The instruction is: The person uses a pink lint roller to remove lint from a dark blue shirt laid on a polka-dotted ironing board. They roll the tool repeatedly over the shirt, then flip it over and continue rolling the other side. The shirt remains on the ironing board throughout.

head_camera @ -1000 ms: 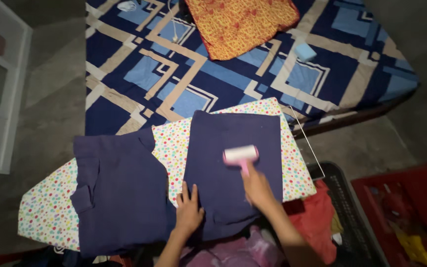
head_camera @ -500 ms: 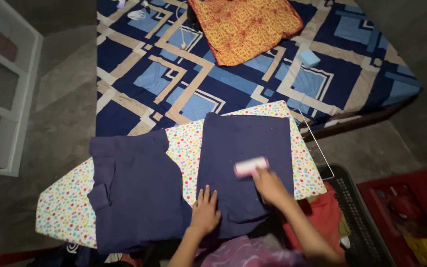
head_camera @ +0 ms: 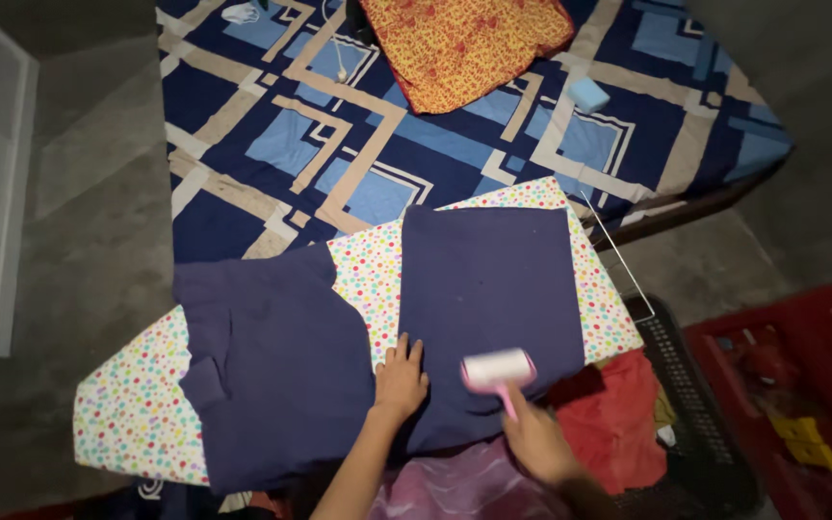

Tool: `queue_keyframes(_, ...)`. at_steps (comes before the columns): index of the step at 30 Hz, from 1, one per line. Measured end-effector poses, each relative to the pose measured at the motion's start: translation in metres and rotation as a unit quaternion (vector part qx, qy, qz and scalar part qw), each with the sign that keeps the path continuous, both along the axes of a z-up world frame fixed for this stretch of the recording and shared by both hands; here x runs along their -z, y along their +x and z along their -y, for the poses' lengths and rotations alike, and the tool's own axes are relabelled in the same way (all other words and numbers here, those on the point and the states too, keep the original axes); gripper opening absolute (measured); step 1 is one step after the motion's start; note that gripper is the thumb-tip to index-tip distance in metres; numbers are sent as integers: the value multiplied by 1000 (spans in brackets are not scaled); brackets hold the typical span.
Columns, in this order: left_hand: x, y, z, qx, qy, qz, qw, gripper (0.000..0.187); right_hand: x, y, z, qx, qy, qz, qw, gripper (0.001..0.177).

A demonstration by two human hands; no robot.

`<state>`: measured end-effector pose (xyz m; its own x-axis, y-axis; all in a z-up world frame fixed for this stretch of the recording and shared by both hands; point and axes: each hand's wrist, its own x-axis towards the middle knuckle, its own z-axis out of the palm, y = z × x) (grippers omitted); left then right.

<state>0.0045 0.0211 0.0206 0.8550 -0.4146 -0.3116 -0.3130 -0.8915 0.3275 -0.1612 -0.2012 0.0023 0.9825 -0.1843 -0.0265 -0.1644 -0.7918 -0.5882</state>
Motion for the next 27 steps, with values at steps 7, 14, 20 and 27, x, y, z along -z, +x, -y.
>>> queue_keyframes(7,-27,-8,-52,8,-53,-37,998,38,28,9,14,95,-37,-205,973,46)
queue_keyframes(14,-40,3,-118,-14,-92,30,995,58,-27,183,3,116,-48,-93,988,36)
queue_keyframes(20,-29,24,-158,-51,-16,-44,998,91,-44,192,-77,187,48,-95,977,52)
queue_keyframes(27,-12,20,-153,-51,69,-86,993,97,-46,17,-130,105,-43,-84,990,56)
